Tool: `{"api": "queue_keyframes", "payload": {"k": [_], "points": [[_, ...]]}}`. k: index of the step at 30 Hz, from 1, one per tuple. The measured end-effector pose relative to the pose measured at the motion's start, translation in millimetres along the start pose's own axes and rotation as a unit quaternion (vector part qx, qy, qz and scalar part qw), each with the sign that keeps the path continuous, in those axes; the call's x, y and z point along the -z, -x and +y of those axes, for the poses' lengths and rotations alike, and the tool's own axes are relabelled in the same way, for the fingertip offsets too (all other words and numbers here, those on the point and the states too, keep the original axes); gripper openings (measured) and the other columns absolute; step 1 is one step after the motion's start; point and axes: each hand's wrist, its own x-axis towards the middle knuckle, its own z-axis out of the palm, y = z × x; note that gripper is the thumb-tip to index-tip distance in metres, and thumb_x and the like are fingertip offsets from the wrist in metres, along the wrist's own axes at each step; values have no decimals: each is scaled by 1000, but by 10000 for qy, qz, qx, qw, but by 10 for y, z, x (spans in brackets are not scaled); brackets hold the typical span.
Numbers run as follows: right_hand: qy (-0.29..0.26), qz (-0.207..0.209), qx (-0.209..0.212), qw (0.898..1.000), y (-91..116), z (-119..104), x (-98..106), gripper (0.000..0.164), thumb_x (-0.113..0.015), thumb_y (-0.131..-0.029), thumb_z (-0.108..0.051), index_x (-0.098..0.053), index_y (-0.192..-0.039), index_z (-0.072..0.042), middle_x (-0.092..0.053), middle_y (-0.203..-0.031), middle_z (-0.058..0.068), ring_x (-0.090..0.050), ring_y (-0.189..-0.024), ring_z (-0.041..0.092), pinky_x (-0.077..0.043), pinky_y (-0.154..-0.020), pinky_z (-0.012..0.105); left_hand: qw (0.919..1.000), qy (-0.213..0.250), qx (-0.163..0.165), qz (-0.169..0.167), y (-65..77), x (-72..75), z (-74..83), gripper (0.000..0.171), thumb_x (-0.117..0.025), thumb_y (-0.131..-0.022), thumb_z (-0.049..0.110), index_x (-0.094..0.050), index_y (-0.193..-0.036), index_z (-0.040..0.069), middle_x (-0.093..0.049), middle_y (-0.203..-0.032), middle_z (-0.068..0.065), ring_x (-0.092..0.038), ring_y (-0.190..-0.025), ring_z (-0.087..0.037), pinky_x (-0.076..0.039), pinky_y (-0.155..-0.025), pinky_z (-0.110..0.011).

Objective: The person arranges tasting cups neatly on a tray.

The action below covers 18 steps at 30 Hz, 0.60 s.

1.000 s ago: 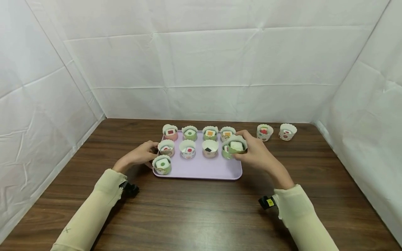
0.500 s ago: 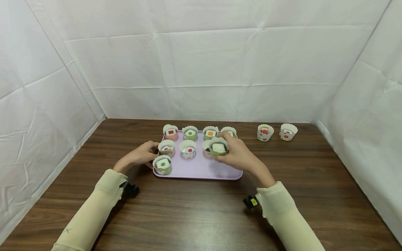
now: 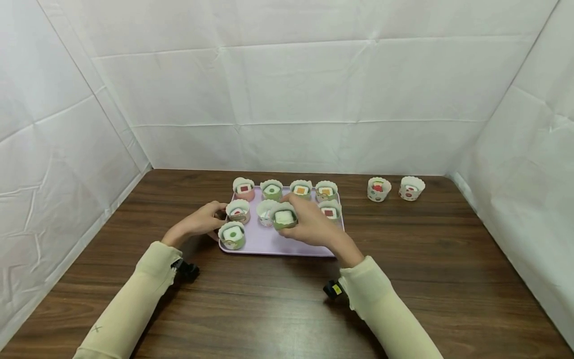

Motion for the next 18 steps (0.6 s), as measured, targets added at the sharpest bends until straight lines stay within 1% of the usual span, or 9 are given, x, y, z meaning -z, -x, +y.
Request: {"api": "queue_keyframes", "payload": {"k": [3, 7, 11, 15, 18], "points": [[-27, -67, 87, 9999, -35, -53, -80, 59, -81, -75, -23, -51, -125, -18, -61, -119, -1, -57, -104, 14, -51, -89, 35, 10000, -1, 16, 4, -2, -3, 2, 33, -53, -90, 4, -56, -122, 0, -55, -109, -22, -64, -80, -22, -61, -60, -37], [6, -142, 148, 9998, -69, -132, -171, 61, -82, -73, -22, -51, -126, -15, -61, -121, 1, -57, -110, 16, -50, -95, 36, 10000, 23, 50, 0, -4, -8, -2, 33, -54, -90, 4, -56, -122, 1, -55, -111, -23, -64, -82, -24, -61, -60, -37], [94, -180, 138, 9997, -105, -198, -247, 62, -82, -73, -23, -51, -126, -14, -63, -121, 3, -58, -109, 17, -51, -93, 36, 9999, 47, 111, 22, -2, -2, -4, 35, -54, -89, 5, -55, -124, 1, -49, -115, -23, -62, -84, -25, -62, -61, -36], [246, -231, 10, 9994, -131, -218, -331, 61, -83, -72, -23, -52, -125, -17, -64, -118, 2, -60, -106, 16, -52, -91, 35, 10000, 53, 53, 19, -2, 6, -6, 34, -53, -89, 3, -55, -123, 0, -52, -115, -23, -63, -84, -24, -62, -60, -37], [489, -330, -126, 9982, -126, -194, -388, 60, -83, -72, -25, -52, -124, -20, -64, -116, -1, -60, -105, 15, -51, -90, 35, 10000, 31, 15, 25, -5, -2, 4, 32, -53, -89, 3, -56, -121, 0, -53, -113, -23, -63, -82, -23, -61, -60, -37]]}}
